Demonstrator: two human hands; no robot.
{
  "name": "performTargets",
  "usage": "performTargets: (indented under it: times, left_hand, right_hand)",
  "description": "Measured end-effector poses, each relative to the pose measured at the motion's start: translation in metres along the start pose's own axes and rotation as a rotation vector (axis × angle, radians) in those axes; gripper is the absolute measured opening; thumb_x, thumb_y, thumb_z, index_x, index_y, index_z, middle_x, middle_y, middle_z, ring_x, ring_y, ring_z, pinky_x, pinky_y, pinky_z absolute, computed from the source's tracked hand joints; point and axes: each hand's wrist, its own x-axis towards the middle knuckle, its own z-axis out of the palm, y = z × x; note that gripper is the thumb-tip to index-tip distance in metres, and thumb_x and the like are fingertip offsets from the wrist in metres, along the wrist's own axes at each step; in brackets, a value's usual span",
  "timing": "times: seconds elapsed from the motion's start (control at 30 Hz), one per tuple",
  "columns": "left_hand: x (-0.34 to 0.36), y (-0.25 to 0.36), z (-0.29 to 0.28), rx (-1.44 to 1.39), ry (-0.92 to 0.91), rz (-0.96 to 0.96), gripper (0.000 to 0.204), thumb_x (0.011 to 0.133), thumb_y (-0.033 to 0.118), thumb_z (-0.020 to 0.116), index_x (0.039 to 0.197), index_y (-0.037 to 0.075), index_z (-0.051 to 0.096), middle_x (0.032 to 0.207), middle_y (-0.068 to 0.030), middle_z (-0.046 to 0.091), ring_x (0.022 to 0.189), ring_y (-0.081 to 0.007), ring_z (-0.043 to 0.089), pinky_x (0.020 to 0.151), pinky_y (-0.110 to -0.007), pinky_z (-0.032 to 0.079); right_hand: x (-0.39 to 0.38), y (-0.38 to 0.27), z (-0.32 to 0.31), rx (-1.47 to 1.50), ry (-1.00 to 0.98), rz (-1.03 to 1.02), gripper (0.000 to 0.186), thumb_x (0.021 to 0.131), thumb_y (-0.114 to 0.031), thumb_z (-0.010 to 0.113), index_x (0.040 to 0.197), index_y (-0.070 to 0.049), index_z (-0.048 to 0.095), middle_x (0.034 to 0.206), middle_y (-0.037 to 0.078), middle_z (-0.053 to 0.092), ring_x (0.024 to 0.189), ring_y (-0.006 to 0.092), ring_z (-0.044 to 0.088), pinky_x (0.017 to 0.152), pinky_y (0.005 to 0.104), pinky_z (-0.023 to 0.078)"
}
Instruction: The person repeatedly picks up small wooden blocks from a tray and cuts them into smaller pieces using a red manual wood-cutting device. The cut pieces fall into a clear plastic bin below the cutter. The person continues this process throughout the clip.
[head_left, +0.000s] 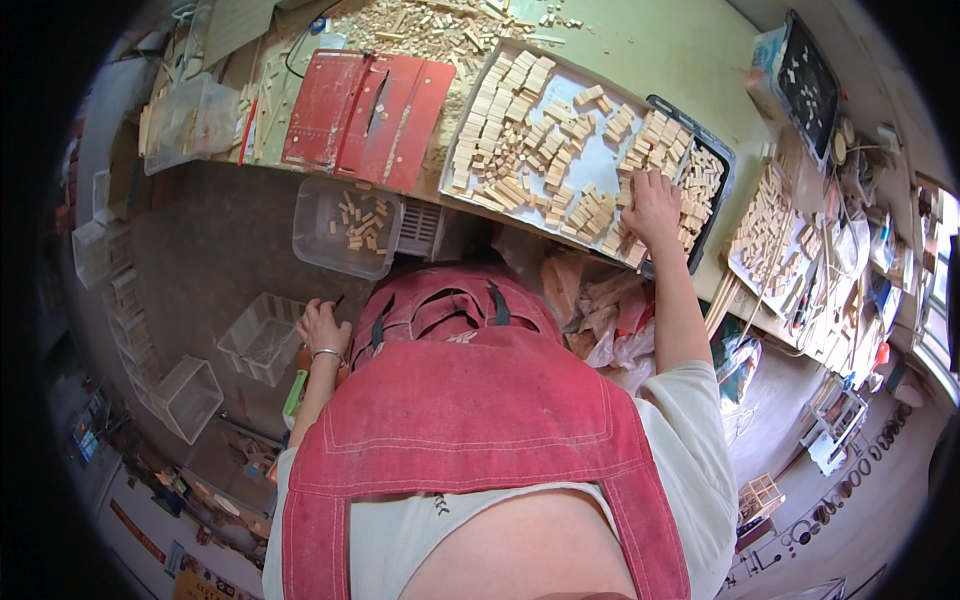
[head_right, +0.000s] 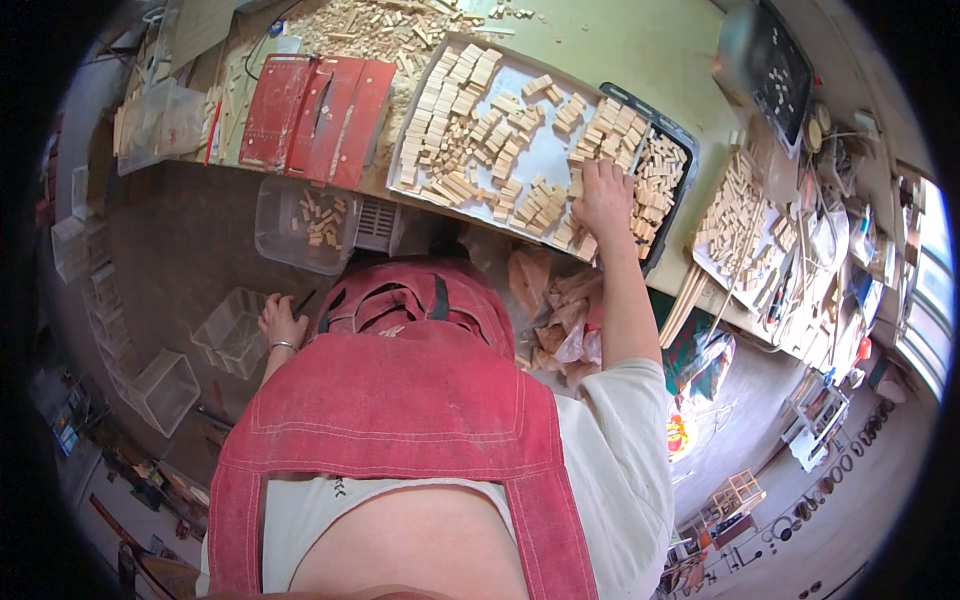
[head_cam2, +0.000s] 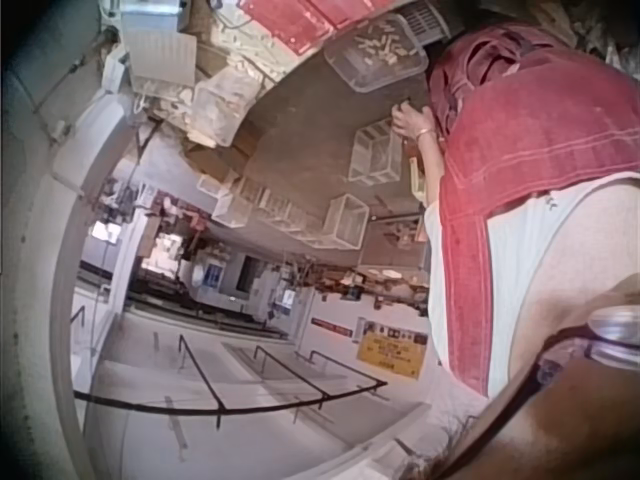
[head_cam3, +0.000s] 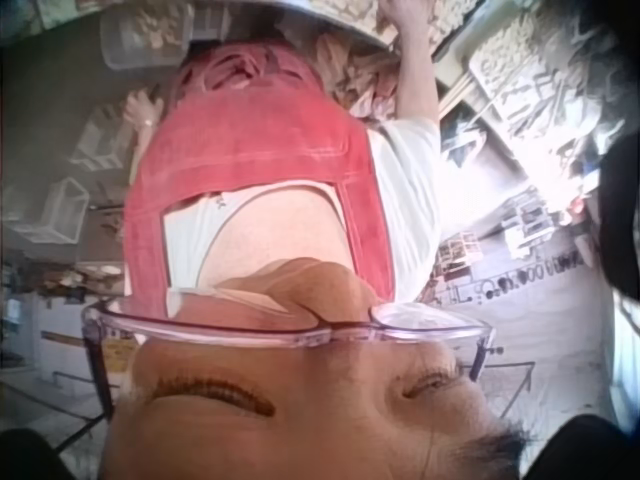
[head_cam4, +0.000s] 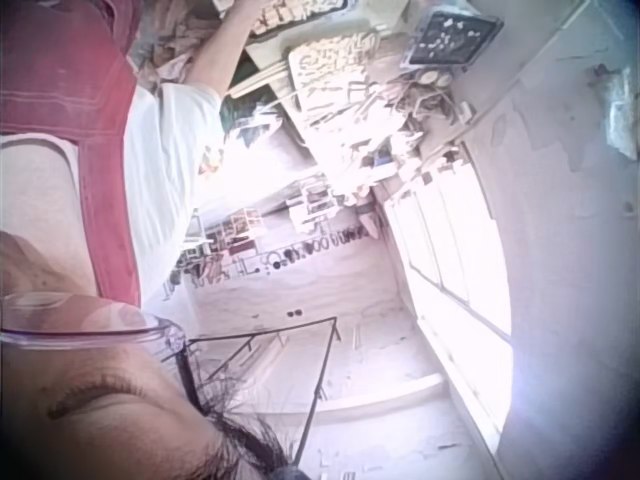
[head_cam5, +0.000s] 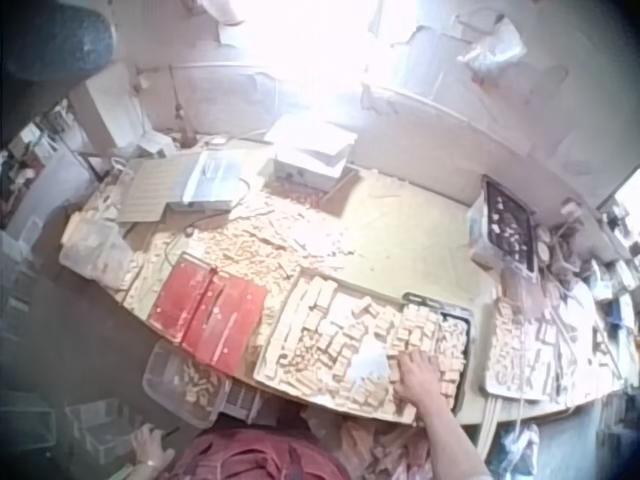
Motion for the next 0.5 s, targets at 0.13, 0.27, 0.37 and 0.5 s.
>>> performTargets:
  times: [0.13, 0.27, 0.37, 0.5]
  left_hand:
    - [-0.003, 0.006, -0.008, -0.024, -0.002, 0.016, 0.056, 0.078, 0.022, 0.074, 0.133, 0.012, 0.069, 0.154, -0.015, 0.049, 0.15, -0.0361, 0.041, 0.128, -0.057, 0.02]
    - [0.0, 0.005, -0.009, -0.015, 0.007, 0.014, 0.055, 0.078, 0.023, 0.075, 0.132, 0.013, 0.07, 0.154, -0.0138, 0.05, 0.149, -0.0358, 0.042, 0.127, -0.057, 0.022]
    - [0.005, -0.005, -0.004, -0.025, 0.027, 0.019, 0.053, 0.078, 0.024, 0.075, 0.13, 0.014, 0.071, 0.153, -0.0122, 0.05, 0.148, -0.0356, 0.044, 0.126, -0.057, 0.024]
    - [0.014, -0.011, -0.01, -0.039, 0.01, 0.028, 0.053, 0.077, 0.024, 0.076, 0.129, 0.016, 0.07, 0.151, -0.0107, 0.052, 0.145, -0.0355, 0.047, 0.123, -0.058, 0.028]
  right_hand:
    - [0.0, -0.001, 0.0, -0.024, 0.02, -0.003, 0.044, 0.07, -0.015, 0.071, 0.113, -0.01, 0.064, 0.108, 0.011, 0.063, 0.106, 0.0339, 0.061, 0.09, 0.0498, 0.047]
    - [0.005, 0.001, 0.005, -0.03, -0.109, 0.079, 0.052, 0.073, -0.019, 0.072, 0.123, -0.009, 0.063, 0.117, 0.013, 0.063, 0.115, 0.0357, 0.06, 0.1, 0.0505, 0.047]
    - [0.008, -0.003, 0.001, -0.034, -0.101, 0.092, 0.052, 0.071, -0.02, 0.073, 0.121, -0.009, 0.063, 0.116, 0.013, 0.064, 0.114, 0.0361, 0.061, 0.1, 0.0504, 0.047]
    - [0.006, 0.001, -0.011, 0.02, -0.06, 0.108, 0.054, 0.068, -0.024, 0.077, 0.117, -0.006, 0.064, 0.114, 0.017, 0.066, 0.112, 0.039, 0.063, 0.099, 0.0519, 0.049]
